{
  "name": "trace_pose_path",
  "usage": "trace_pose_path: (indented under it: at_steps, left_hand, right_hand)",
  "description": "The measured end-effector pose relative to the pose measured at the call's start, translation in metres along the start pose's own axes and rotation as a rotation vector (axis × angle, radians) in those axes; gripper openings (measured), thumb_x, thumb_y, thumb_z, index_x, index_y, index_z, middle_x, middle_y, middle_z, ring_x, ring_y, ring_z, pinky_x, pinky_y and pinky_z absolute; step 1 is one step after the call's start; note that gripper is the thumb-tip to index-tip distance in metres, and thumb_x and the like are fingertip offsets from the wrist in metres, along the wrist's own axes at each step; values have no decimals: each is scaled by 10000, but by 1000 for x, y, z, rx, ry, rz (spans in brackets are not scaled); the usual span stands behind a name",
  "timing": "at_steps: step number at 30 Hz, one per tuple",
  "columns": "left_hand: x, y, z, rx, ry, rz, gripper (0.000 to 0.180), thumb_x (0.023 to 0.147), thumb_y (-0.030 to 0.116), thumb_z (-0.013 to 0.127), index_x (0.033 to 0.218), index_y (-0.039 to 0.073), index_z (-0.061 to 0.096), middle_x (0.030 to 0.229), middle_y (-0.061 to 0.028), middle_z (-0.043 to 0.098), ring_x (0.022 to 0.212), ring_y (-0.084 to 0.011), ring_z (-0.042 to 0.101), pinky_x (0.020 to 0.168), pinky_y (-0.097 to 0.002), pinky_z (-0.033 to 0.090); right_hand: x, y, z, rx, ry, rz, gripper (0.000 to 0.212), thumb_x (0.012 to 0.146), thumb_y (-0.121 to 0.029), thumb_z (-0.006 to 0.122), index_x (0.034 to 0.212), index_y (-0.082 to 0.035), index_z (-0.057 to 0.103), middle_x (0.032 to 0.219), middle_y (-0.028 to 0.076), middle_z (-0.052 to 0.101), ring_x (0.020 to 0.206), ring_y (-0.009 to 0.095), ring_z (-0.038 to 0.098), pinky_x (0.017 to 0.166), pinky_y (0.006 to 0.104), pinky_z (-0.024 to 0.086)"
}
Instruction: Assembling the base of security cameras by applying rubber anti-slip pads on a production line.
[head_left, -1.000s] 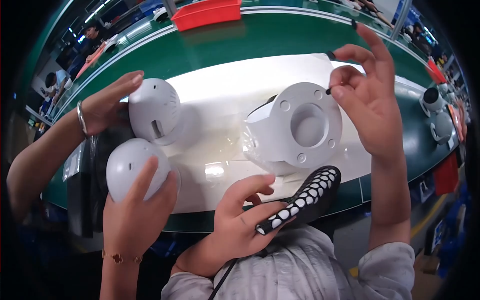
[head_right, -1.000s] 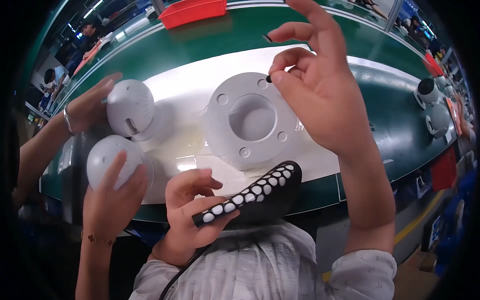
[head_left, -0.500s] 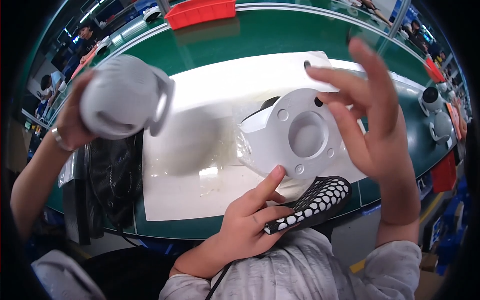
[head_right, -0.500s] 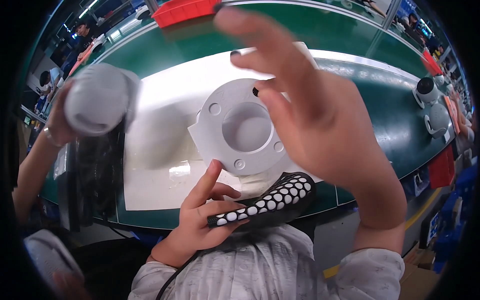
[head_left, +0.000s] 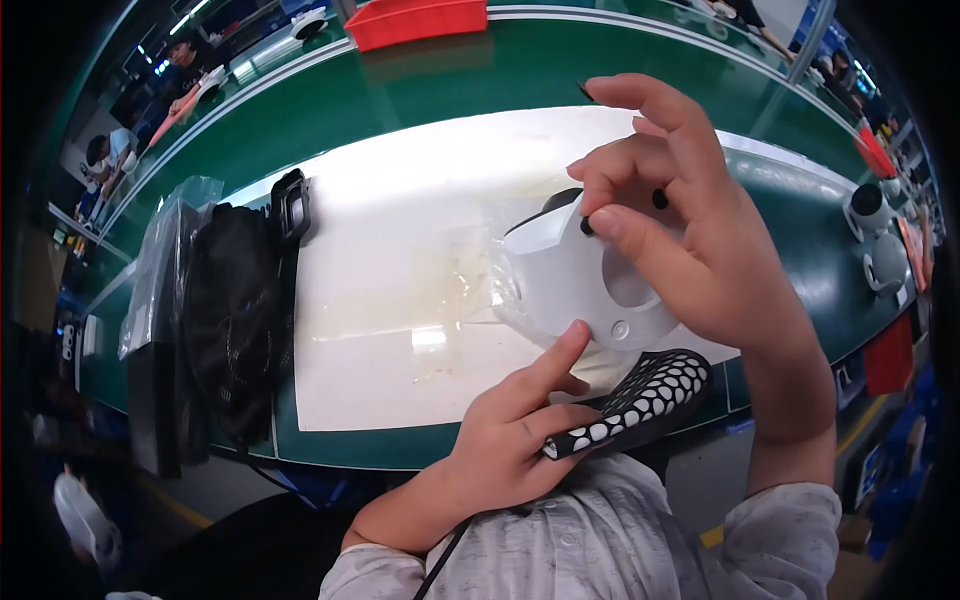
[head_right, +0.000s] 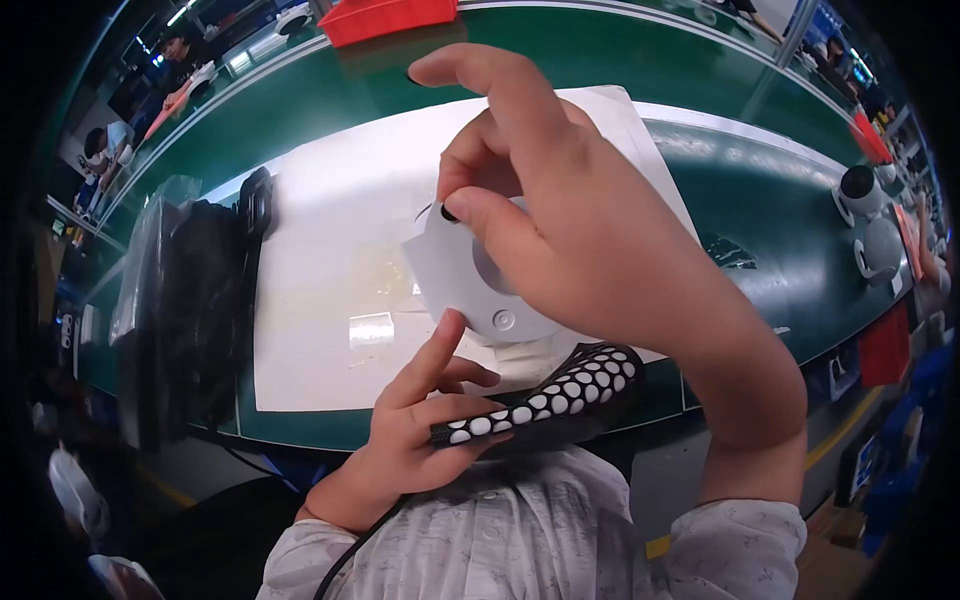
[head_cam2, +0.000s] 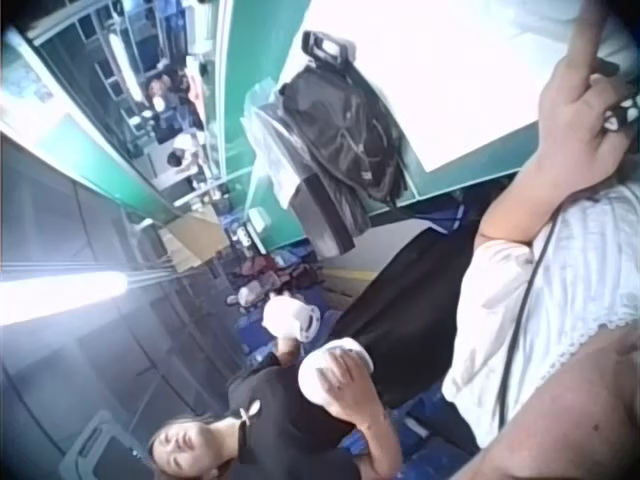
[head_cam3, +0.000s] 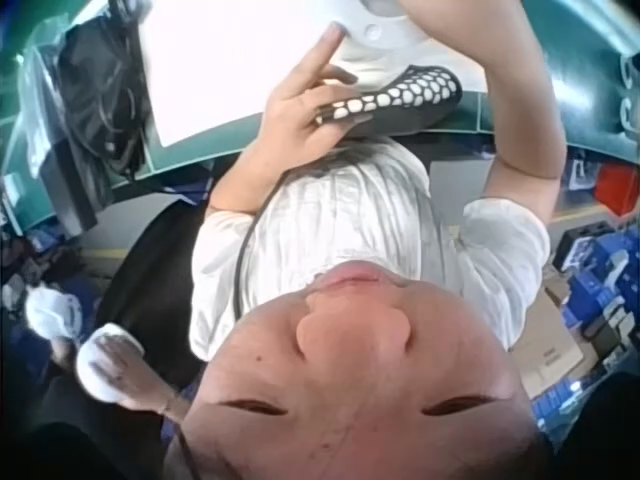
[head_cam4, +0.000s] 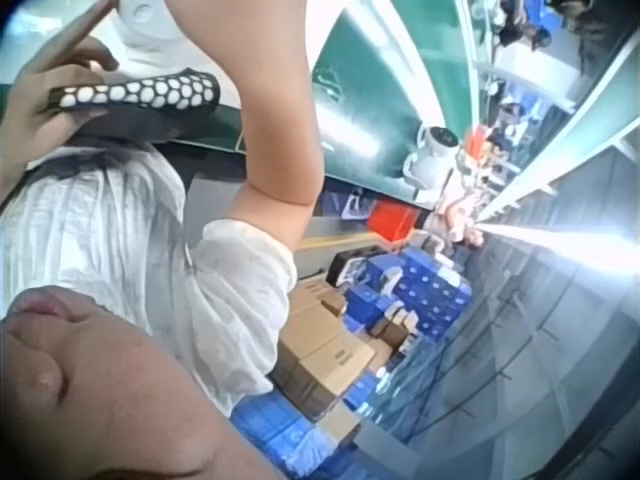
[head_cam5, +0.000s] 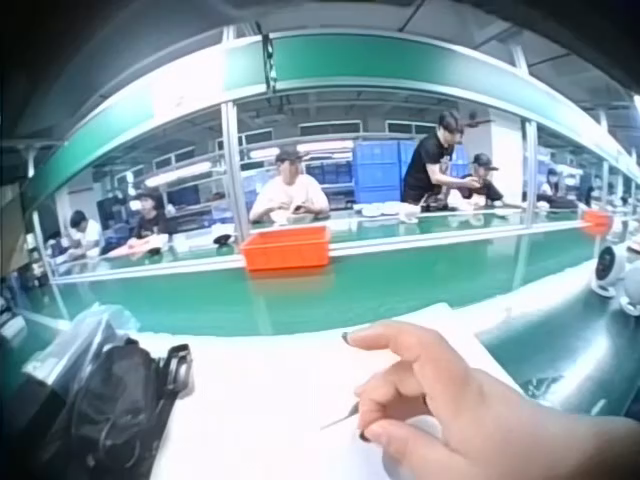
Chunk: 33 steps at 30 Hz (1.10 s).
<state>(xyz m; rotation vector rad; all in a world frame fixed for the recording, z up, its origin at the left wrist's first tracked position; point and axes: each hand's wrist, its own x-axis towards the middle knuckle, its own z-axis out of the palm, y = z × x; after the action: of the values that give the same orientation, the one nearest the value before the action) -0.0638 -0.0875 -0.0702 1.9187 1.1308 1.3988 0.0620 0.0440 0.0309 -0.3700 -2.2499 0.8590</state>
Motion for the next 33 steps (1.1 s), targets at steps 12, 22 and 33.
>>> trace_pose_path:
  at_steps: [12, 22, 33]
  left_hand:
    - [1, 4, 1, -21, 45, -18, 206, 589, 11, 615, 790, 32, 574, 1257, -200, 383, 778, -237, 584, 647, -279, 482]
    - [0, 3, -1, -20, 19, -21, 197, 580, 0, 611, 770, 36, 572, 1261, -183, 386, 776, -219, 585, 647, -275, 477]
    - [1, 4, 3, -78, 87, -55, 191, 595, 11, 673, 757, 24, 572, 1266, -190, 375, 792, -230, 587, 653, -277, 487]
  right_hand:
    - [-3, -19, -3, -135, 33, 109, 542, 726, 43, 476, 1239, -49, 323, 837, 62, 553, 947, 167, 534, 846, 302, 378]
    - [-44, -3, -8, -365, 204, -36, 186, 714, -28, 570, 897, -42, 541, 1085, 137, 499, 1112, 311, 432, 909, 380, 331]
    - [-85, 9, 6, -85, 315, 224, 48, 769, -53, 541, 814, -49, 559, 1234, 164, 410, 1217, 319, 296, 966, 377, 246]
